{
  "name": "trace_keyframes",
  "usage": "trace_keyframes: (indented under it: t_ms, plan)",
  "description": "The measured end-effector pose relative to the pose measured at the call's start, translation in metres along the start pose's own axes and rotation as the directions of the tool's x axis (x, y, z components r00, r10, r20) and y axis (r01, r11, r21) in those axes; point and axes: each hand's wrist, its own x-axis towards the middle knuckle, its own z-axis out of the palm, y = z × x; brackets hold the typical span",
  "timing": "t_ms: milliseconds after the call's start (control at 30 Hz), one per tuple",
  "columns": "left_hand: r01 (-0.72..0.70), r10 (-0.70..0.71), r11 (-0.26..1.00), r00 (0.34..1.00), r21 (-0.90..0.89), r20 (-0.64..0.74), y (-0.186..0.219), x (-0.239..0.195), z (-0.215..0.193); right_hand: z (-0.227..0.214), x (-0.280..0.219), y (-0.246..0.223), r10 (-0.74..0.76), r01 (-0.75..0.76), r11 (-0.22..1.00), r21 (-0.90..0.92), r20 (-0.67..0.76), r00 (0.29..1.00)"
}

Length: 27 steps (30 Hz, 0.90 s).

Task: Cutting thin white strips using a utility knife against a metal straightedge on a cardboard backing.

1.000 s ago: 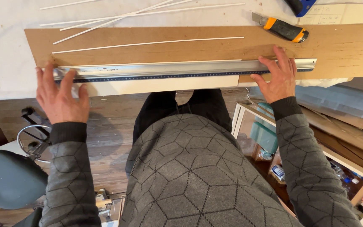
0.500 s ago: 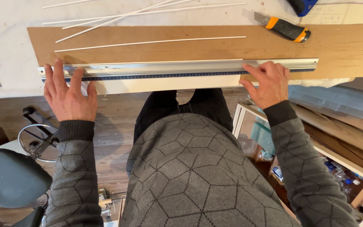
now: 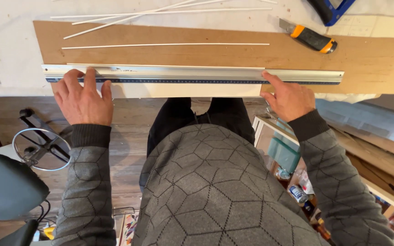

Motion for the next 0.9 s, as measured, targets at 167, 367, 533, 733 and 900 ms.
trace_keyframes:
  t_ms: [167,367,533,733,900]
  plan:
    - [0.022,-0.023,1.0,0.999,-0.008,-0.041,0.022,0.001,0.004,-0.007,0.003,0.005,-0.033,0.035,0.999,-0.037,0.045,0.998]
    - [0.185,-0.19,0.98,0.98,-0.078,-0.06,0.058,0.005,0.014,-0.013,0.02,0.007,-0.144,0.158,0.976,-0.148,0.1,0.985]
    - [0.306,-0.318,0.945,0.942,-0.116,-0.109,0.093,0.002,0.022,-0.026,0.024,0.013,-0.122,0.197,0.943,-0.27,0.269,0.955]
    - [0.492,-0.492,0.855,0.869,-0.165,0.044,0.133,0.009,0.016,-0.031,0.035,0.025,-0.201,0.317,0.887,-0.336,0.338,0.919]
    - [0.591,-0.577,0.796,0.806,-0.13,0.132,0.164,0.018,0.018,-0.038,0.047,0.025,-0.309,0.484,0.793,-0.37,0.441,0.843]
